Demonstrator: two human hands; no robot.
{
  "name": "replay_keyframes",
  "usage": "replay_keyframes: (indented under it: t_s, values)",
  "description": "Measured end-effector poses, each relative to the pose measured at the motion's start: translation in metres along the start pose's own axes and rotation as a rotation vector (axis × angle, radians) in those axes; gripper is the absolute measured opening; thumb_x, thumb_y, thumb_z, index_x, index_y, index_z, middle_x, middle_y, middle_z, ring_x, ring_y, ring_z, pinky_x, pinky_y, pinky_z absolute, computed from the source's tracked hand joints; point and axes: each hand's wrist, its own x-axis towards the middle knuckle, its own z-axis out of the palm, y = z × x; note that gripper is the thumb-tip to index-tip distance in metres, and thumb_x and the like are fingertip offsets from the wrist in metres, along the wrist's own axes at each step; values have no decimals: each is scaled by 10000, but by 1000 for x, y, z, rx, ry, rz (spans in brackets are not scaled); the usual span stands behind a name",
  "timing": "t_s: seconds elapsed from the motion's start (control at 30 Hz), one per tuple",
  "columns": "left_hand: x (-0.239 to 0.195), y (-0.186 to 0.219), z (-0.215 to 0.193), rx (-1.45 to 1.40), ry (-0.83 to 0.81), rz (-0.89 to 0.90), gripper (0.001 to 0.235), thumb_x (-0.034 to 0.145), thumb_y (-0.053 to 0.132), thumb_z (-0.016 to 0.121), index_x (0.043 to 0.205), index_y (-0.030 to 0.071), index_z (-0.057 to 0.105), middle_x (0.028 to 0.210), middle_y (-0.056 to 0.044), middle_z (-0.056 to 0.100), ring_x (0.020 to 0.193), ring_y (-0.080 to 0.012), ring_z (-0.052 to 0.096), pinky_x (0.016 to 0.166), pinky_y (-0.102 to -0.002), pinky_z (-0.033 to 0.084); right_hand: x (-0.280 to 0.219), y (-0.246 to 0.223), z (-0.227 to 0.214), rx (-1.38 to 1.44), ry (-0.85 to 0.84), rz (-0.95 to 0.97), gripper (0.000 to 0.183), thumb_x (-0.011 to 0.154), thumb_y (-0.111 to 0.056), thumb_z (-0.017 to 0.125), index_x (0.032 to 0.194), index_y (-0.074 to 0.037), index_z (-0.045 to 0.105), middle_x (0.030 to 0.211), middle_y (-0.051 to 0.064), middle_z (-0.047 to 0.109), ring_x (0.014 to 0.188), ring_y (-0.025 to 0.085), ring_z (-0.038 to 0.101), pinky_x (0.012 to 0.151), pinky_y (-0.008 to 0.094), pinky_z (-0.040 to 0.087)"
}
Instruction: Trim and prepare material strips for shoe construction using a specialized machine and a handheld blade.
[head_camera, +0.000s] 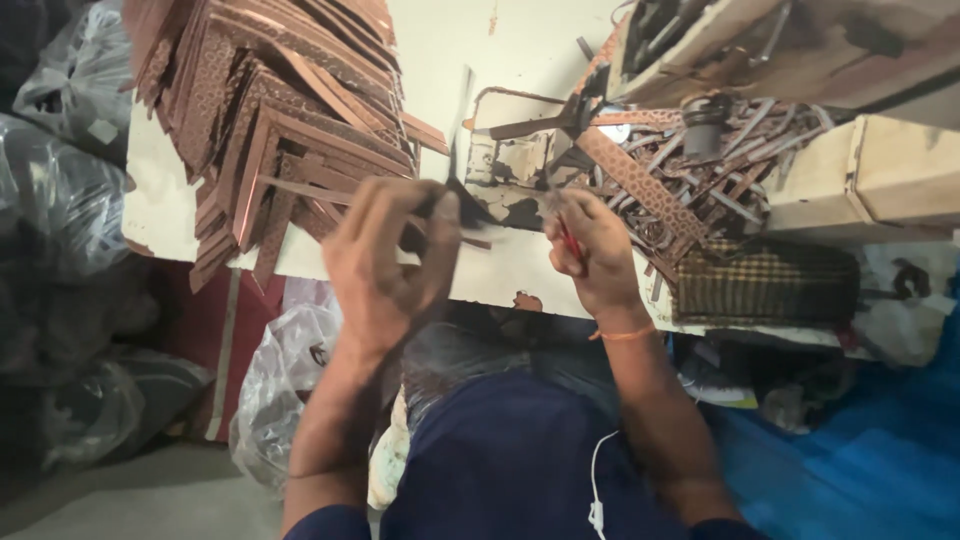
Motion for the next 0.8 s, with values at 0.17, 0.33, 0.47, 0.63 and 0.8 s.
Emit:
replay_keyframes:
  t_s: [0.17, 0.33, 0.47, 0.63, 0.8]
  values:
    - [63, -22, 26, 217, 212, 242, 200, 1096, 72, 640, 1221, -75, 585, 1048, -188, 659, 858, -231, 655, 603, -304, 500, 12, 19, 0, -232, -83, -83, 273, 1009, -195, 666, 1218, -25, 624, 877, 62, 644, 568, 40, 458, 506, 203, 359]
    - [84, -72, 98, 276, -270, 135, 339, 1024, 299, 629, 1204, 39, 753, 1052, -221, 720, 780, -338, 681, 696, -450, 530, 8, 43, -11, -1251, 136, -456, 315, 903, -151, 785, 1151, 19, 688, 940, 122, 710, 805, 225, 699, 731, 296, 536]
    - [78, -77, 111, -85, -507, -139, 281, 1035, 233, 587, 1109, 98, 821, 819, -123, 718, 731, -221, 663, 638, -357, 531, -20, 6, 10, -1254, 191, -705, 201, 984, -114, 755, 1159, -27, 707, 1127, 136, 743, 1031, 306, 736, 891, 372, 571]
    - [45, -72, 120, -683, -549, -617, 358, 1070, 218, 525, 1342, 27, 659, 849, -24, 742, 662, -57, 640, 586, -232, 532, -10, -38, 25, -1408, 248, -1029, 349, 1017, -4, 687, 1347, 46, 588, 1380, 205, 586, 1218, 398, 630, 1037, 454, 519]
    - [8, -45, 140, -854, -353, -684, 430, 1057, 149, 524, 1462, 6, 518, 973, -50, 761, 707, -62, 652, 656, -243, 578, 3, -54, 23, -1506, 167, -958, 473, 959, 122, 603, 1422, 30, 581, 1481, 196, 560, 1394, 398, 553, 1193, 461, 442]
